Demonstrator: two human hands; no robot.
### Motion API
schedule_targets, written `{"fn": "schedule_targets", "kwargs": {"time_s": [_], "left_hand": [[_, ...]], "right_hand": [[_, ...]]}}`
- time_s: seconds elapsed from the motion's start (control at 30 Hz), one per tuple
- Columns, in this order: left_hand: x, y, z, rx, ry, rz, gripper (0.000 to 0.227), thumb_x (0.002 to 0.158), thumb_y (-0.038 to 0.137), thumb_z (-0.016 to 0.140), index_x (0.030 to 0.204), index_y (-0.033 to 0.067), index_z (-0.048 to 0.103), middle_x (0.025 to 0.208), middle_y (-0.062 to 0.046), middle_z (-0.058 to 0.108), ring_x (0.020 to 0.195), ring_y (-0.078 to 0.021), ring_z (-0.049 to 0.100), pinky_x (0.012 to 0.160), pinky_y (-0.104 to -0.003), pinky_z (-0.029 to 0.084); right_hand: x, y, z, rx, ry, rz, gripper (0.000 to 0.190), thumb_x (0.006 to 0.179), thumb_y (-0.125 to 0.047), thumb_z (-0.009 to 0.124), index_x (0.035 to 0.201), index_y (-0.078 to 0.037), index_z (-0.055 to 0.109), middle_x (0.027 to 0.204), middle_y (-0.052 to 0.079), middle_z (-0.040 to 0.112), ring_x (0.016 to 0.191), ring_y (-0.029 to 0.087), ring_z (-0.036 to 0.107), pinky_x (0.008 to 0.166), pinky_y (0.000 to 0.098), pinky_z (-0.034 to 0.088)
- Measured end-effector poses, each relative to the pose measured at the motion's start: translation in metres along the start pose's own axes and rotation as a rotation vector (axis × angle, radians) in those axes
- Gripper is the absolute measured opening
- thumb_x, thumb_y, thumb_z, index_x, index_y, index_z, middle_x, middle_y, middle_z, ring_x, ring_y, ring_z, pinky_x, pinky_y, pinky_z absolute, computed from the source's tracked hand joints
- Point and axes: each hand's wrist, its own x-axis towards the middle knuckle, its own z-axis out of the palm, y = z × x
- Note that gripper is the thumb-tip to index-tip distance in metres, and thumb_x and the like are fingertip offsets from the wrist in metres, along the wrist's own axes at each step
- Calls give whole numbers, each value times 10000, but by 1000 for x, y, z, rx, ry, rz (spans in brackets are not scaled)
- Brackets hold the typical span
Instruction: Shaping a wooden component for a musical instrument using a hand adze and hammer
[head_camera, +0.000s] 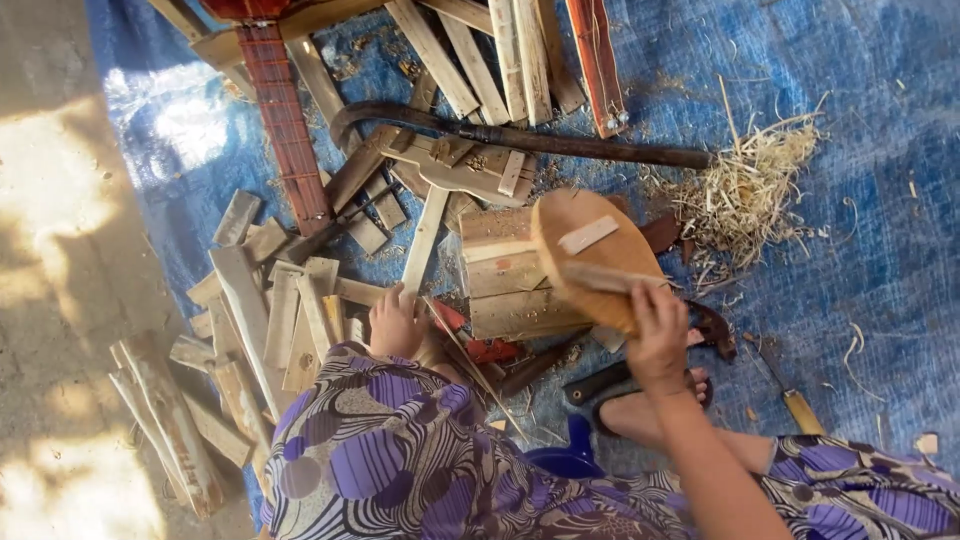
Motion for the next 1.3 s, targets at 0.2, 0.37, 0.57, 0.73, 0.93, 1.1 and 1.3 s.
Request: {"fn": "schedule_targets", "kwargs": {"time_s": [0.2,0.37,0.57,0.73,0.93,1.1,1.3], "left_hand": [[88,70,-48,-181,119,430,242,821,377,695,993,211,654,990,-7,564,921,-274,596,779,-400,458],[105,132,-20,-124,129,686,547,636,628,767,934,185,645,924,-34,567,907,-264,588,800,-416,443],[106,160,12,-42,0,633,459,638,459,799,937,156,627,937,-47,573,919,-274,591,777,-435,450],[110,148,38,-203,-55,488,346,627,301,786,877,124,625,993,-82,624,913,-300,655,738,-436,527],[121,99,-14,-688,-429,-124,174,735,225,788,899,179,753,881,-84,776,917,-323,755,776,-433,568],[131,63,-53,-1019,-373,-565,257,767,215,861,968,146,717,878,-69,717,831,-209,700,734,-356,537],[139,82,-139,-1258,-315,-475,245,803,81,832,979,14,675,846,-117,671,781,-199,666,707,-306,549]], "right_hand": [[13,24,-32,343,-17,484,444,1081,-172,560,1487,5,566,1324,208,585,1123,435,605,958,538,489],[-19,23,-20,395,28,663,444,1084,-229,566,1504,-86,557,1309,150,609,1141,368,633,949,486,521],[-29,29,-28,432,142,714,421,1082,-198,575,1476,-51,567,1259,192,642,1125,399,636,920,530,538],[3,7,-50,222,87,308,578,1062,-418,388,1461,-59,605,1437,153,529,1376,390,506,1110,513,446],[-3,-17,-41,131,21,70,366,993,-114,557,1313,-162,728,1373,115,648,1337,390,550,1161,500,424],[-7,-23,-29,166,-7,43,348,1019,-214,539,1317,-192,717,1389,92,644,1316,375,557,1145,492,434],[-8,-25,-30,201,-13,53,404,1023,-207,520,1393,-201,681,1410,100,628,1327,383,544,1151,483,427]]}}
